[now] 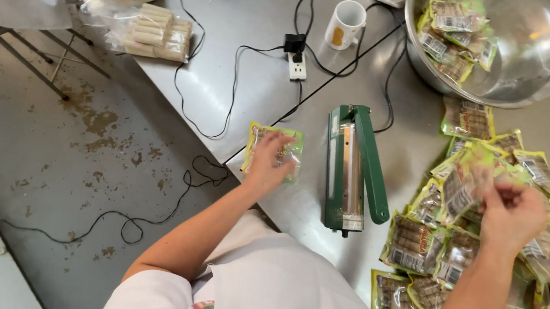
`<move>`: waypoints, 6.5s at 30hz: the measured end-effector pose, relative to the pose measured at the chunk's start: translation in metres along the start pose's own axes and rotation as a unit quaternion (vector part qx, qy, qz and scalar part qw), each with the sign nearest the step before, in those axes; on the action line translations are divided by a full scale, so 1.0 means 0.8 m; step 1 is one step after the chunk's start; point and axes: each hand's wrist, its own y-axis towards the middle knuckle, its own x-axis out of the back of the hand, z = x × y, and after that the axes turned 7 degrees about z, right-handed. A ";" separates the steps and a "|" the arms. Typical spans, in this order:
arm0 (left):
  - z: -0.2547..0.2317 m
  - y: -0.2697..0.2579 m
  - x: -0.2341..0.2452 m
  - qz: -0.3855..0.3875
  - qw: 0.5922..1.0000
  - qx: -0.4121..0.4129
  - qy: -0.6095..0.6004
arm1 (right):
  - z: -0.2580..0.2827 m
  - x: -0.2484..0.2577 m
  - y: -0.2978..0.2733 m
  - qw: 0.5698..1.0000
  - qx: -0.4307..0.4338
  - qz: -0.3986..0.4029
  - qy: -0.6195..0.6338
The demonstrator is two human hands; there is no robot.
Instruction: Sealing small plastic bags containing food products using a manual heat sealer on a production table.
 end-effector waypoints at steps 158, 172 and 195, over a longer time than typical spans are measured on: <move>0.126 0.114 -0.139 0.166 0.864 0.064 -0.470 | -0.051 -0.212 -0.101 0.970 0.138 0.116 -0.164; 0.097 0.091 -0.129 0.144 0.863 0.100 -0.474 | -0.076 -0.230 -0.111 0.963 0.195 0.055 -0.178; 0.119 0.080 -0.139 0.112 0.894 0.043 -0.433 | -0.024 -0.193 -0.095 0.983 0.130 0.101 -0.082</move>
